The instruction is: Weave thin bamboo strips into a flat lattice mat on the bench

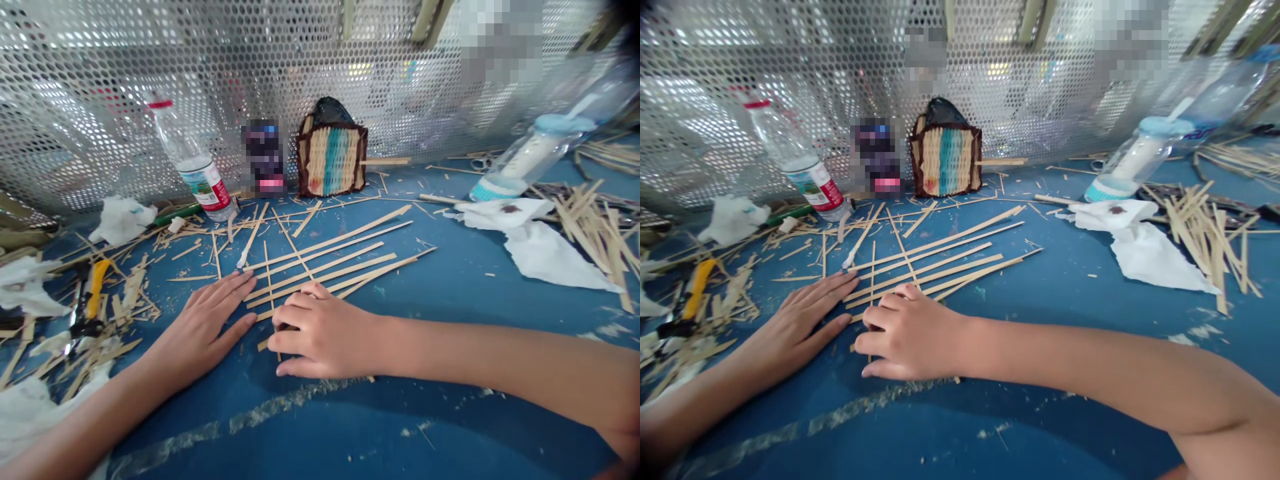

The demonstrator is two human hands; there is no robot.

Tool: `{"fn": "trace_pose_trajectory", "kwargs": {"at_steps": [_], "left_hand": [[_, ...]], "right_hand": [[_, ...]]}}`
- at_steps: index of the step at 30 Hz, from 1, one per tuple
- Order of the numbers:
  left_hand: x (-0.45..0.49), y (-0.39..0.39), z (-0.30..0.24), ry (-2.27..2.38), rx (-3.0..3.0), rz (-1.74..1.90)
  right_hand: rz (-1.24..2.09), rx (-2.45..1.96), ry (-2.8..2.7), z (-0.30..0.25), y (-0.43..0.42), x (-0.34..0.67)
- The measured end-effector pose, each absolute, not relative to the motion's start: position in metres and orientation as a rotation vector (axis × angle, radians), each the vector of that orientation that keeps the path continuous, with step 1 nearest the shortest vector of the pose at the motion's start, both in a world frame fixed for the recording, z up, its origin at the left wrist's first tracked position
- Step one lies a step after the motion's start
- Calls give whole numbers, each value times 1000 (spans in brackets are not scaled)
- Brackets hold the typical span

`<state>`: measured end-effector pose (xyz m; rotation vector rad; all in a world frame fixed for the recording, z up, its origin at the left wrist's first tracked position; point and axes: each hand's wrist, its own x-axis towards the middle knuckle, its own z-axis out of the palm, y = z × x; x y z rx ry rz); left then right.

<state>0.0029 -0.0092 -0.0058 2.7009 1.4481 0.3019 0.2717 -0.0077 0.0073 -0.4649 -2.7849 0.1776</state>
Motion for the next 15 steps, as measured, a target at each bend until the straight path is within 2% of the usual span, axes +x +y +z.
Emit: {"fn": "trace_pose_trajectory", "kwargs": {"at_steps": [6, 10, 15], "left_hand": [[5, -13, -1, 1545, 2609, 402], [15, -20, 7, 1635, 2217, 578], [37, -10, 2, 1596, 1912, 856]], "right_hand": [[152, -457, -2741, 0, -9, 270], [149, -469, -2710, 13, -5, 271], [278, -783, -2534, 32, 15, 290]]}}
